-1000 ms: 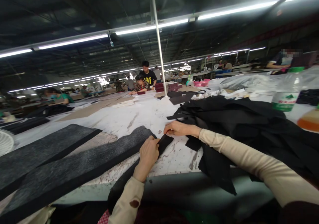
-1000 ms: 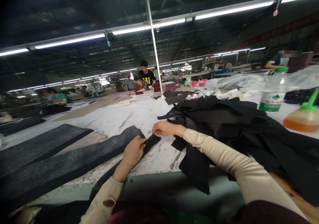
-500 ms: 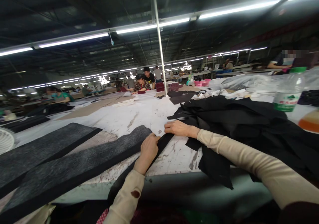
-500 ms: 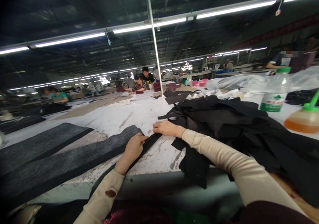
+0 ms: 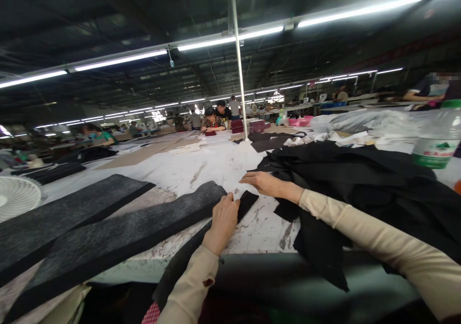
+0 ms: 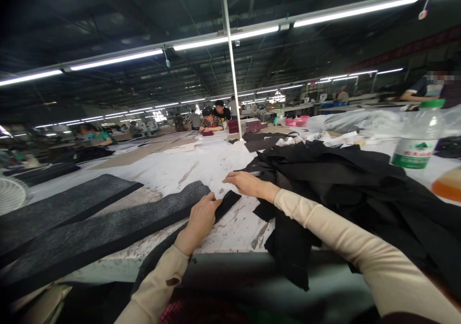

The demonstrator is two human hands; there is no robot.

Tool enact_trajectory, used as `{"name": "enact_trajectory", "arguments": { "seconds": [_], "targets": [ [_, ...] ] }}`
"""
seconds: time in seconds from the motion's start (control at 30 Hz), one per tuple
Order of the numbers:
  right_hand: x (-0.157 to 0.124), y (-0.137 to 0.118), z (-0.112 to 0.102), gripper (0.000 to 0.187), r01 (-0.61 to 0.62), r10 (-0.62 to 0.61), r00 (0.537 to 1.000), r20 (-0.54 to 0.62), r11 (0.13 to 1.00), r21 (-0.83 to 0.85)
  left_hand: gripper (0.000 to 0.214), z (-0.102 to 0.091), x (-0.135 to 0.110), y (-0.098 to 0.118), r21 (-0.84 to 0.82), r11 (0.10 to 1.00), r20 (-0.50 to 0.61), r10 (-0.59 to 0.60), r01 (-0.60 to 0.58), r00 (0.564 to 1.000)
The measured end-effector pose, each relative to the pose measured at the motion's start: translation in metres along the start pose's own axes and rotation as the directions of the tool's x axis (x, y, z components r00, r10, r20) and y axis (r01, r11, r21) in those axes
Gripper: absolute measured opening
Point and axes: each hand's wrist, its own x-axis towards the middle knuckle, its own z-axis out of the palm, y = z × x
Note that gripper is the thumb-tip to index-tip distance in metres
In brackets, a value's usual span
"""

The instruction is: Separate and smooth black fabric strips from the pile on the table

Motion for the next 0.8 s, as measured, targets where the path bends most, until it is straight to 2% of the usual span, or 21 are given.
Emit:
{"name": "enact_trajectory", "arguments": {
  "seconds": [0.1,0.3,0.47,0.67,0.8],
  "targets": [
    [0.003,-0.008,0.003,0.051,0.045,-0.049,0.998,0.049,0.996,0.078,0.041,0.0,0.0,0.002,0.001,1.0,0.005,0.002,-0.002,1.0],
    [0.0,0.0,0.007,0.03,-0.043,0.052,0.993,0.105,0.995,-0.086,0.045,-0.003,0.009,-0.001,-0.03,0.999,0.063,-0.01,0.012,0.998],
    [-0.002,0.004,0.005,0.021,-0.04,0.056,0.985,0.163,0.994,-0.103,0.051,-0.005,0.012,-0.001,-0.045,0.999,0.085,-0.011,0.015,0.996],
    [-0.005,-0.001,0.005,0.016,0.036,-0.011,0.992,0.127,0.98,-0.194,0.053,-0.006,0.012,-0.001,-0.039,0.999,0.112,-0.009,0.013,0.994],
    [-0.007,0.002,0.012,0.017,0.144,-0.119,0.988,0.101,0.947,-0.287,0.053,-0.009,0.018,-0.002,-0.042,0.999,0.156,0.023,-0.016,0.988]
  ]
}}
